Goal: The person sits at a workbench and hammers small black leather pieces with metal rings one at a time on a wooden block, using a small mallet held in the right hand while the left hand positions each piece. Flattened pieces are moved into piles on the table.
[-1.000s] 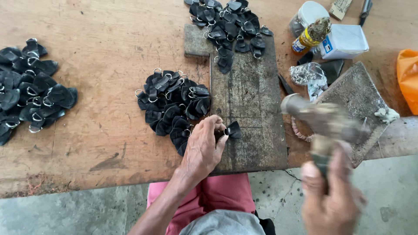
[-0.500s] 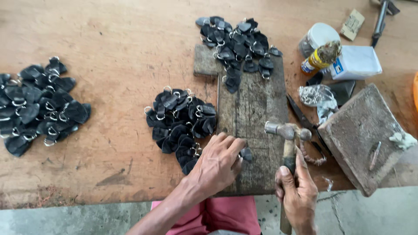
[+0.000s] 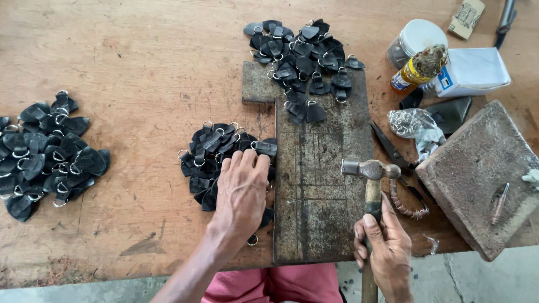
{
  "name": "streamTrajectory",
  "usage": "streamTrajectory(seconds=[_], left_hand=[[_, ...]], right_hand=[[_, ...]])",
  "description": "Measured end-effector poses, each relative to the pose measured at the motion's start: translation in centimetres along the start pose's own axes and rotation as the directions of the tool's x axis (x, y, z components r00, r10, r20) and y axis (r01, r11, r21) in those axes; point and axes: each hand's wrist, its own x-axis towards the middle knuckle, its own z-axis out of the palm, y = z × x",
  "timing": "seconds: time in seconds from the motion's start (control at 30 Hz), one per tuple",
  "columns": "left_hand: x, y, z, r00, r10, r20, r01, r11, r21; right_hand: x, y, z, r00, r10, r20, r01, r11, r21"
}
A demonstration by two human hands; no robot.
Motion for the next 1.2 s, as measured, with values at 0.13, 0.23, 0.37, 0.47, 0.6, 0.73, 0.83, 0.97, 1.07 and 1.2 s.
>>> streamTrajectory(seconds=[0.13, 0.23, 0.37, 0.47, 0.6, 0.73, 0.83, 0.97, 1.07, 1.2], left_hand=[[0.8, -0.7, -0.4, 0.997, 0.073, -0.016, -0.074, 0.996, -0.059], [0.8, -0.5, -0.4, 0.979, -0.038, 0.201, 0.043, 0.999, -0.02], [-0.3, -0.3, 0.0, 0.996, 0.048, 0.071, -0.045, 0.998, -0.05], [-0.4, -1.3, 0.0, 0.994, 0.108, 0.017, -0.103, 0.979, -0.174], [-0.2, -1.2, 0.5, 0.97, 0.241, 0.006, -0.214, 0.871, -0.441], [0.9, 1.3, 1.6, 0.915, 0.306, 0.264, -0.175, 0.889, -0.423], [0.9, 2.5, 1.5, 0.961, 0.275, -0.038, -0.271, 0.9, -0.341], [-1.2, 2.6, 0.6, 0.99, 0.133, 0.053, -0.105, 0.927, -0.359], [-2.8, 2.6, 0.9, 0.993, 0.088, 0.072, -0.055, 0.925, -0.376], [-3.7, 2.6, 2.1, 0.99, 0.12, -0.079, -0.144, 0.867, -0.478]], right_hand=[[-0.1, -0.1, -0.1, 1.0, 0.009, 0.005, -0.009, 1.0, 0.003], [-0.2, -0.3, -0.1, 1.0, -0.012, 0.011, 0.013, 1.0, -0.027], [-0.2, -0.5, 0.1, 1.0, -0.027, 0.013, 0.028, 0.998, -0.059], [-0.3, -0.6, 0.1, 0.999, -0.033, 0.023, 0.035, 0.997, -0.068], [-0.3, -0.7, 0.2, 1.0, -0.013, 0.011, 0.014, 0.997, -0.078], [-0.3, -0.7, 0.2, 1.0, -0.009, 0.021, 0.01, 0.999, -0.044], [-0.4, -0.8, 0.1, 1.0, 0.024, -0.002, -0.024, 0.999, -0.032], [-0.4, -0.7, 0.0, 1.0, 0.01, 0.008, -0.009, 1.0, -0.029], [-0.3, -0.6, 0.0, 1.0, -0.004, 0.018, 0.004, 0.999, -0.041], [-0.5, -0.5, -0.2, 0.995, -0.081, 0.054, 0.086, 0.993, -0.087]])
